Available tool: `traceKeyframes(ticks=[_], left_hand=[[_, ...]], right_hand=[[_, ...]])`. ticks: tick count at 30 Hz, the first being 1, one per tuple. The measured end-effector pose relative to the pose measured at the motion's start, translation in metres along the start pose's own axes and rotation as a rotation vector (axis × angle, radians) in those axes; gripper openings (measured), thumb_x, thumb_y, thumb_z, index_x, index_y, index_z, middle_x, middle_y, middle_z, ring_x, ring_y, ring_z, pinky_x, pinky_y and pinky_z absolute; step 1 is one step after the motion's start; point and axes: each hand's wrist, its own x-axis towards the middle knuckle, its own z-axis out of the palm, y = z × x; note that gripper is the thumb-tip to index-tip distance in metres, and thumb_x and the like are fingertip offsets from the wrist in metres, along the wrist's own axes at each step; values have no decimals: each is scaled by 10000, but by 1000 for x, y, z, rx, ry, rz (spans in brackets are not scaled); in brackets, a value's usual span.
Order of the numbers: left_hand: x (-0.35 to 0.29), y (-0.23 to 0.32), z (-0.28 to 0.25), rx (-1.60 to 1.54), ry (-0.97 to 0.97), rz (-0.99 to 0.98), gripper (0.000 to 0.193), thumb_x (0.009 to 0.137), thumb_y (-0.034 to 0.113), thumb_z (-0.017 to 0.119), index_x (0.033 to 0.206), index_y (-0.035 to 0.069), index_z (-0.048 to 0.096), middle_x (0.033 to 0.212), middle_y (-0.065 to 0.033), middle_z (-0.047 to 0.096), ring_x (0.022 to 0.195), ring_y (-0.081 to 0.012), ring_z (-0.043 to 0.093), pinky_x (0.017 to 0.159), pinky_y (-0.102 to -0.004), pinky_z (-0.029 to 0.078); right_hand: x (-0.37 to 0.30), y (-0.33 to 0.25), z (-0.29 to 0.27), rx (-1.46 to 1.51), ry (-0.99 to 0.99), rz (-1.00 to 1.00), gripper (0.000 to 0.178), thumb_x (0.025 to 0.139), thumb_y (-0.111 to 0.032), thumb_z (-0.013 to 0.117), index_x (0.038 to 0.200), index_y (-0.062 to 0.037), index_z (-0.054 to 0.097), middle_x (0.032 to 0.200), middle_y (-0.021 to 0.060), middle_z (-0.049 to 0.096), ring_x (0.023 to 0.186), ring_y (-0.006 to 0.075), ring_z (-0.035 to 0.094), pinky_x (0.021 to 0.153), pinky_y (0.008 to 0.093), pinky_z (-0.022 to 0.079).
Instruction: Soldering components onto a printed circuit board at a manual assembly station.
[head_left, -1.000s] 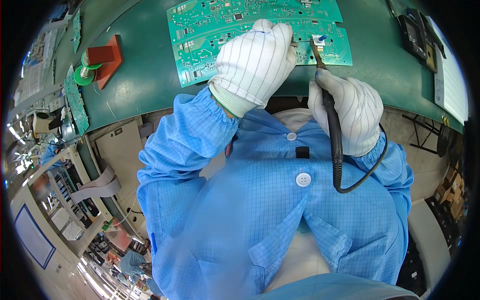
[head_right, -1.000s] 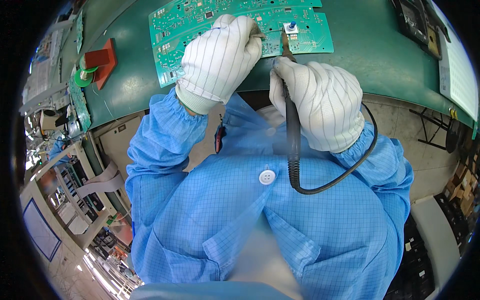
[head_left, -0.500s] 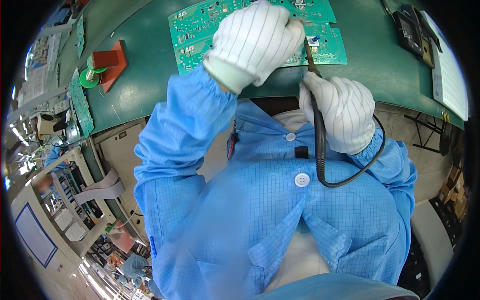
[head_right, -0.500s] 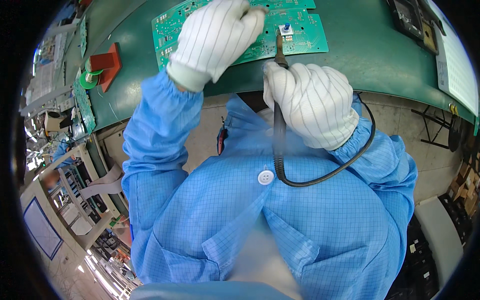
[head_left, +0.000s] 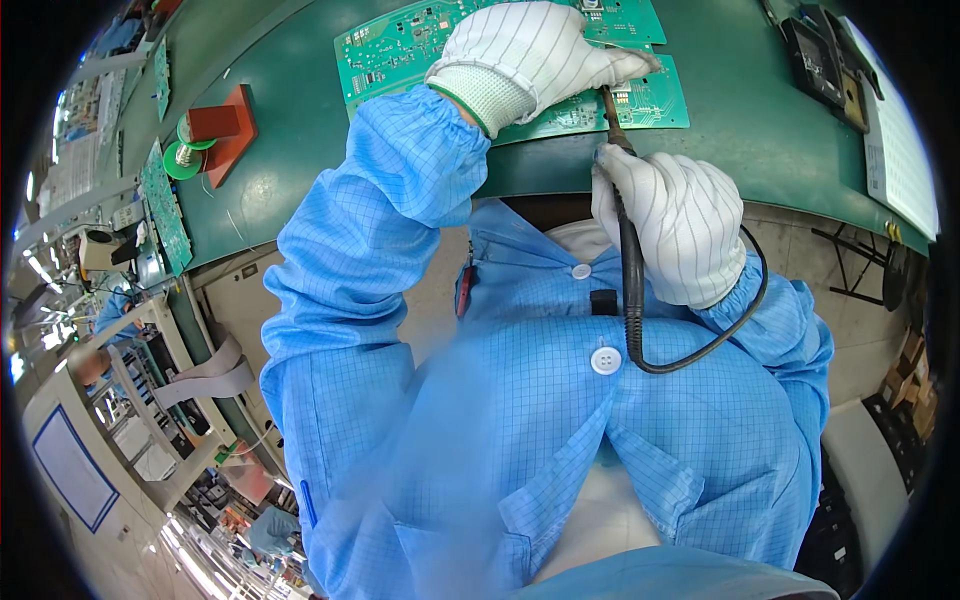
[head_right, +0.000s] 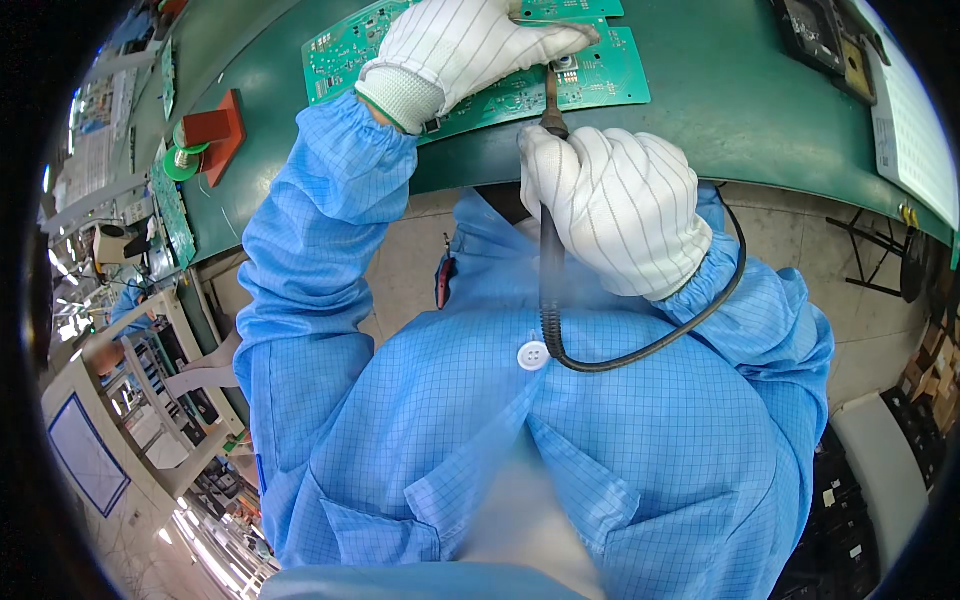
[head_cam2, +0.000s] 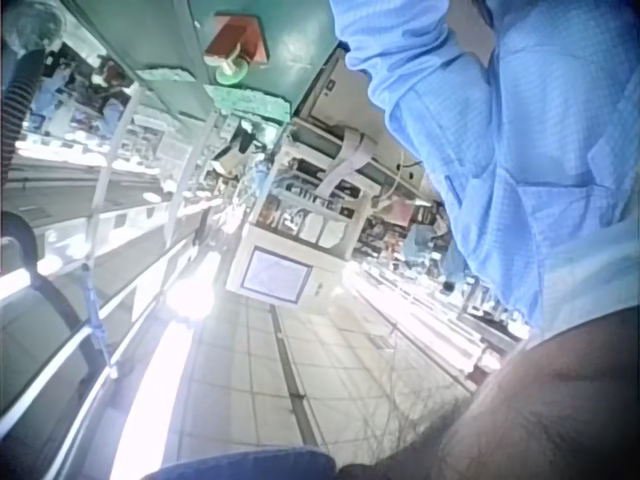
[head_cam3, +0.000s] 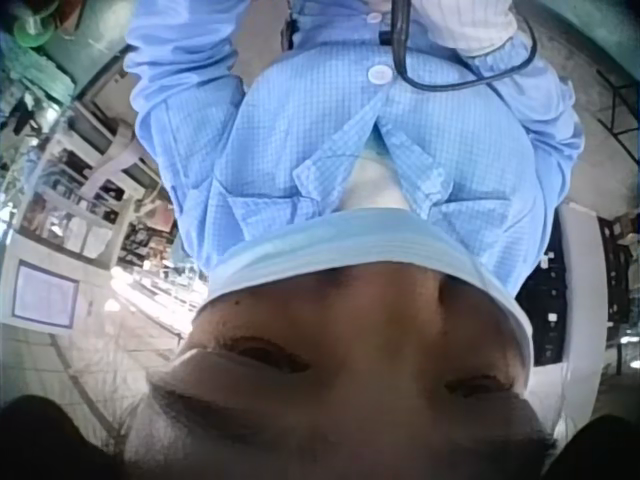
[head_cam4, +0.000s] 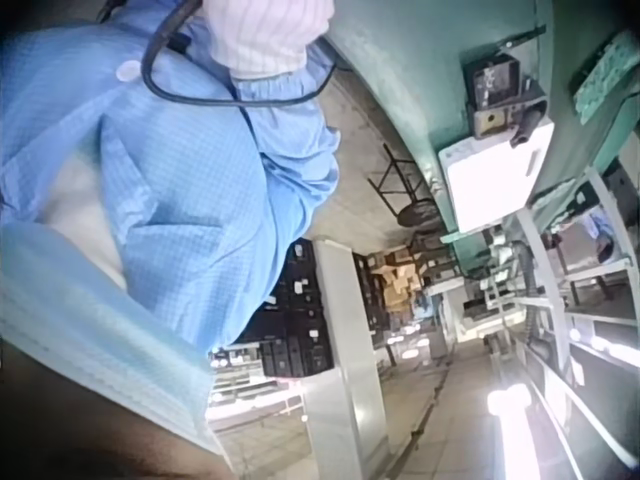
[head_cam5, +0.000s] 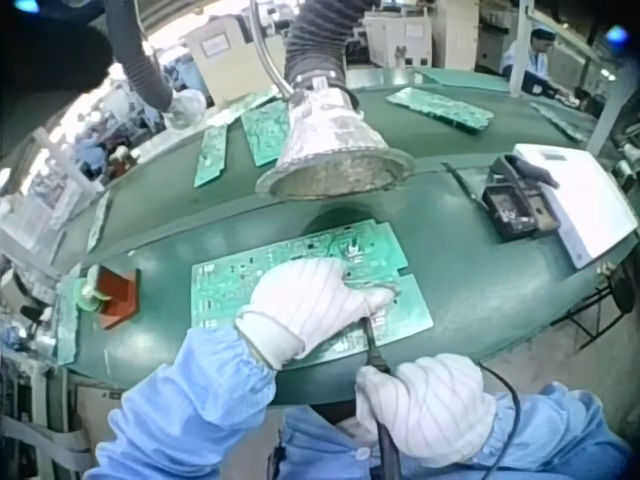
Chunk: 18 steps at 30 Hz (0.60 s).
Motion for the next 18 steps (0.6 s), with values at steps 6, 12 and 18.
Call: traceKeyframes(ticks=[6, 12, 18], left_hand=[[11, -4, -8, -137, 36, -128, 606, 884, 640, 503, 825, 71, 703, 793, -225, 676, 783, -376, 679, 715, -447, 544], [17, -8, -23, -318, -276, -309, 734, 852, 671, 523, 778, -38, 698, 810, -259, 687, 815, -384, 686, 743, -436, 549], [4, -6, -24, -246, -162, -75, 668, 855, 638, 560, 777, -15, 677, 743, -216, 670, 753, -361, 679, 692, -425, 548]], right_hand=[[-1, 1, 1, 29, 63, 23, 290, 697, 6, 778, 962, -25, 664, 658, 54, 586, 525, 197, 589, 488, 299, 471], [-8, 19, -35, 142, 94, 299, 226, 736, 11, 761, 923, -71, 663, 721, 119, 681, 577, 237, 664, 548, 320, 528], [-47, 56, -23, 476, 293, 786, 144, 894, 0, 642, 1038, -1, 646, 861, 90, 662, 719, 97, 609, 668, 238, 497]])
